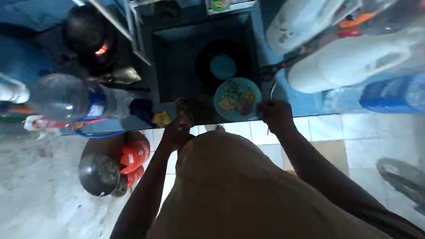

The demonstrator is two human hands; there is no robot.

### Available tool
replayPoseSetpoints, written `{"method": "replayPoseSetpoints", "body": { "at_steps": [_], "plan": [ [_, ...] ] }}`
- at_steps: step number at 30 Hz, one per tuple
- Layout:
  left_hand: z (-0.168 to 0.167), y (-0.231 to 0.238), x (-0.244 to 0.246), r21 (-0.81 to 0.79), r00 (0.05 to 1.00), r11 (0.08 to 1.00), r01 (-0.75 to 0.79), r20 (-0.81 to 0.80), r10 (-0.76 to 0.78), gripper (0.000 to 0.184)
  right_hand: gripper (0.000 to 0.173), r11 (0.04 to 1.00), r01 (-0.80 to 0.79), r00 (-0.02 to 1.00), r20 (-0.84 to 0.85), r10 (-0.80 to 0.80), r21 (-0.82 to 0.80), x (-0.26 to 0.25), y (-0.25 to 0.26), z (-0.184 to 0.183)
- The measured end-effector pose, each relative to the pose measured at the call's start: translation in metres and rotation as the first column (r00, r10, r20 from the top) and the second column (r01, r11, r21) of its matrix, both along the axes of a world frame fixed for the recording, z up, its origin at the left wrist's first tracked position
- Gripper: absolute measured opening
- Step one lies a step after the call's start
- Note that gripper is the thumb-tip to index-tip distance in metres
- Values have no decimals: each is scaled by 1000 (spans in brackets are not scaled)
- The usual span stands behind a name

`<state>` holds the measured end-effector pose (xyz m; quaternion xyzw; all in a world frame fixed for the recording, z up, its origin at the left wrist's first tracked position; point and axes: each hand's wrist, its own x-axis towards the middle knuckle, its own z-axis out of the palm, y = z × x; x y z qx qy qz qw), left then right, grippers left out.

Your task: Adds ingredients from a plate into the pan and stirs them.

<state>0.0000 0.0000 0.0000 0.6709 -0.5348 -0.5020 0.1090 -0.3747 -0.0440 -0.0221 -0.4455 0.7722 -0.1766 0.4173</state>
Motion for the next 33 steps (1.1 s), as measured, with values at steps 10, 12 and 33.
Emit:
{"method": "replayPoseSetpoints", "body": {
  "at_steps": [10,12,33],
  "plan": [
    [123,-41,155,-73,731,959,-274,-664,158,33,14,934,-278,932,174,319,-223,241,-83,150],
    [152,-46,196,-116,724,925,-361,-660,200,28,13,902,-252,825,409,389,-350,280,-89,170],
    [220,-198,496,-245,658,791,-561,-712,246,28,27,769,-555,831,-172,529,-318,465,-149,164]
  ]
}}
